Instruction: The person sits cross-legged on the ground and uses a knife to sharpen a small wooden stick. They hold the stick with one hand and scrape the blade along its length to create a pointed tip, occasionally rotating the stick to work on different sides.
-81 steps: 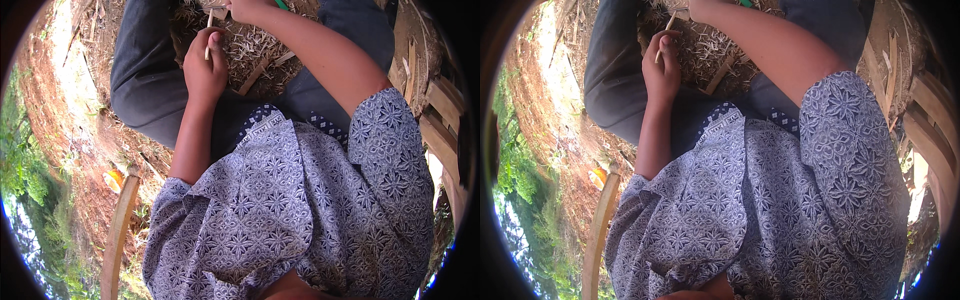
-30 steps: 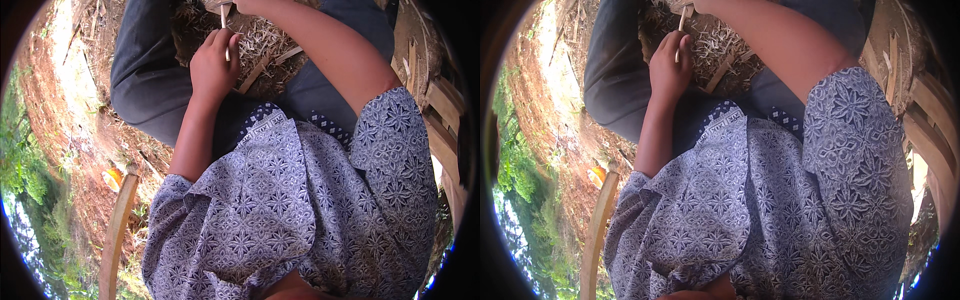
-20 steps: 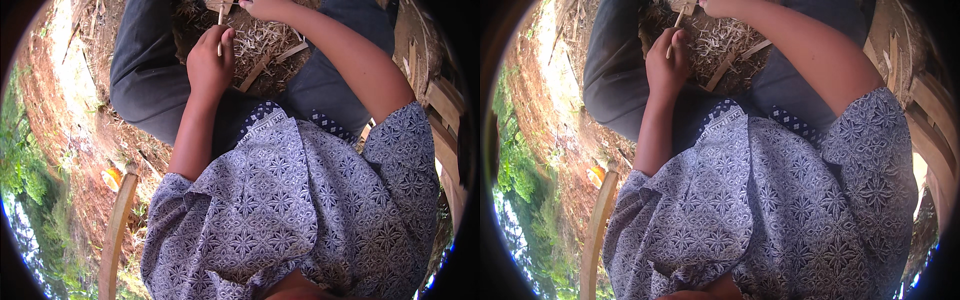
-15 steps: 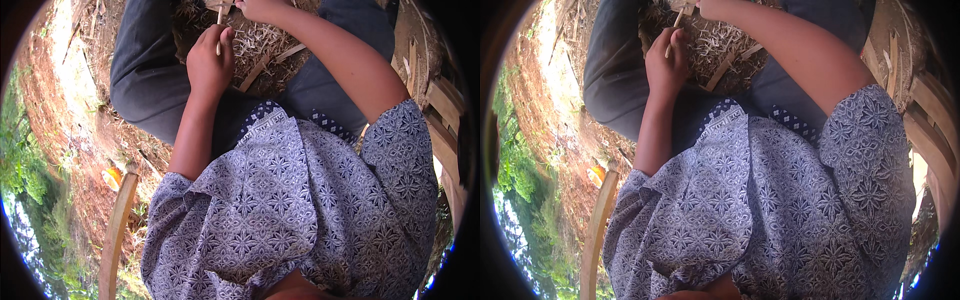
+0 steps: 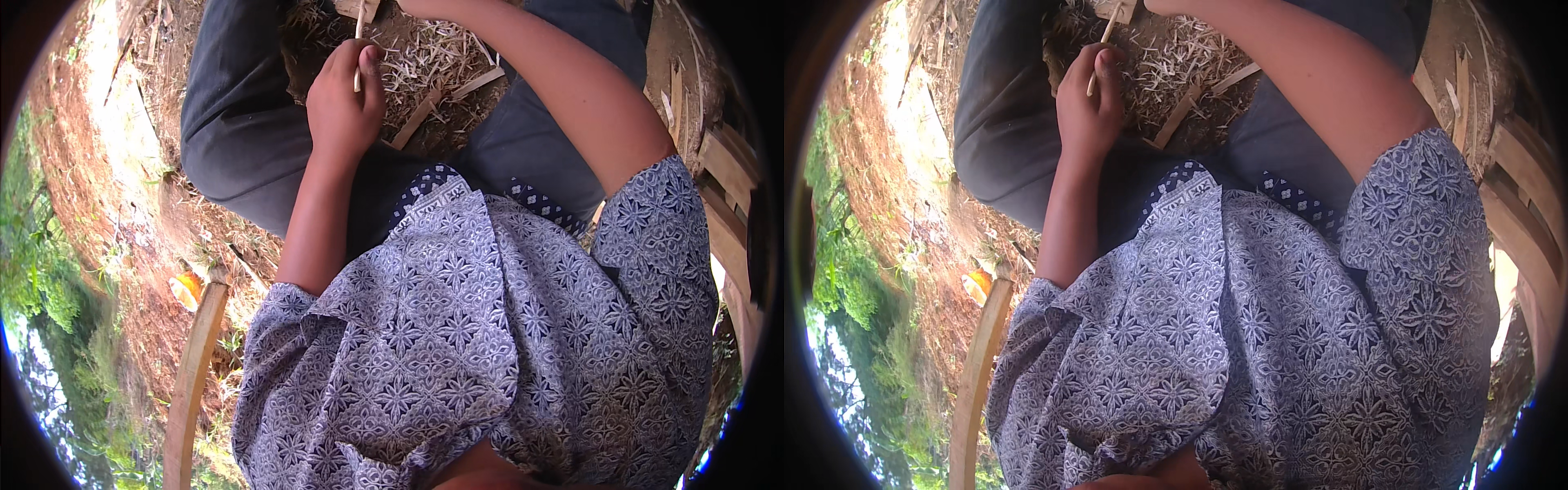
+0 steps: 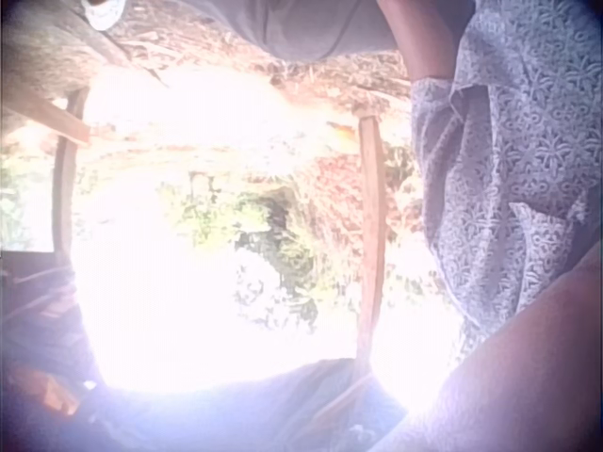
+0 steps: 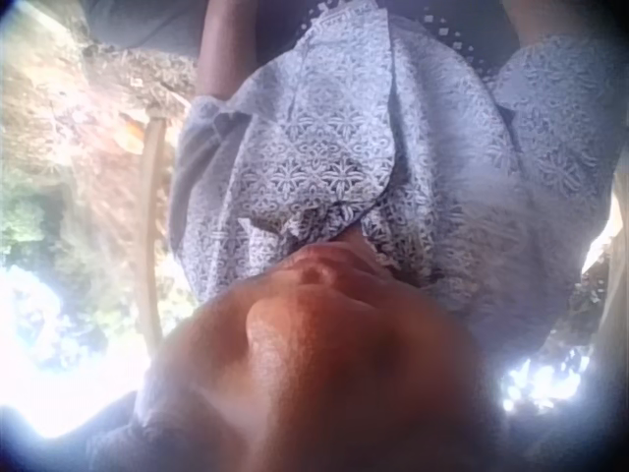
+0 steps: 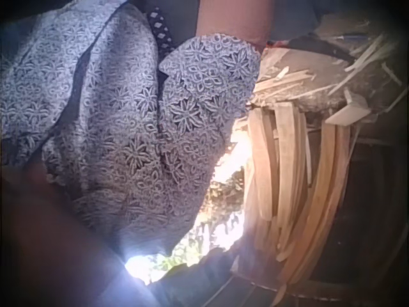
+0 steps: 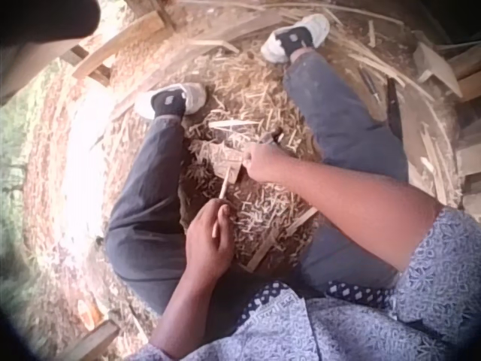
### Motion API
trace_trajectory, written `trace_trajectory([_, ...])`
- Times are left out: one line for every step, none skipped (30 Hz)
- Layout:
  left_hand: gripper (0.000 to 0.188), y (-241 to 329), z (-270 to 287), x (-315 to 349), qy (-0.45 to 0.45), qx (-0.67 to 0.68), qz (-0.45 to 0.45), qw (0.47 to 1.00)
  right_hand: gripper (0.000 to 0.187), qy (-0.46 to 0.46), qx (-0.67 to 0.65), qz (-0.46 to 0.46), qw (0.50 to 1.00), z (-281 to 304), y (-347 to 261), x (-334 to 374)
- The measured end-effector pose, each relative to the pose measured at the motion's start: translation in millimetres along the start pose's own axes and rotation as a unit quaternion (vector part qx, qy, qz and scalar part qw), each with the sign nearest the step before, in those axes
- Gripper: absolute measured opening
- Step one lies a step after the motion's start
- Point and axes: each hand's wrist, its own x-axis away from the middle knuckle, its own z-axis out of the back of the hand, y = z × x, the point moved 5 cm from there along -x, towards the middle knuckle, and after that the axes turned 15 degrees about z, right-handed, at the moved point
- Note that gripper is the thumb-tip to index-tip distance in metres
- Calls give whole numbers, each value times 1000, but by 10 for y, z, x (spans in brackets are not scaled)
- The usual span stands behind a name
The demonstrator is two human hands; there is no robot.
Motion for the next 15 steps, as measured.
trace_trajectory([26,12,3,9,-2,-2,-3,1000,24,-18,8,17,1000,22,-38,14])
trace_trajectory([25,36,2,14,-5,-2,-8,1000,25,-34,17,34,999,73,-93,33])
trace_trajectory([24,51,-2,17,-8,-2,-13,1000,26,-50,27,50,997,125,-156,50])
trace_trajectory([22,50,-10,19,-7,-8,-21,1000,26,-80,55,28,995,165,-198,69])
trace_trajectory([20,48,-21,16,-6,-14,-31,999,26,-109,83,6,991,266,-357,102])
trace_trajectory([19,46,-28,20,-5,-20,-39,999,26,-139,110,-16,984,295,-446,125])
trace_trajectory([17,54,-40,22,-8,-22,-38,999,27,-138,121,-29,983,295,-464,125])
trace_trajectory([16,58,-50,38,-12,-25,-36,999,28,-140,131,-41,981,268,-482,131])
trace_trajectory([14,59,-57,53,-16,-27,-33,999,28,-142,141,-53,978,243,-489,138])
trace_trajectory([13,62,-56,62,-14,-30,-36,999,29,-131,144,-46,980,223,-497,134])
trace_trajectory([13,78,-61,48,-12,-32,-42,999,29,-118,148,-41,981,221,-483,120])
trace_trajectory([12,88,-62,42,-9,-34,-48,998,30,-104,152,-36,982,212,-462,100])
trace_trajectory([12,80,-66,51,-12,-46,-44,998,30,-124,167,-45,977,107,-401,56])
trace_trajectory([11,76,-78,53,-14,-57,-41,997,30,-142,184,-53,971,17,-389,0])
trace_trajectory([11,78,-89,46,-17,-68,-39,997,30,-159,200,-62,965,-39,-350,-36])
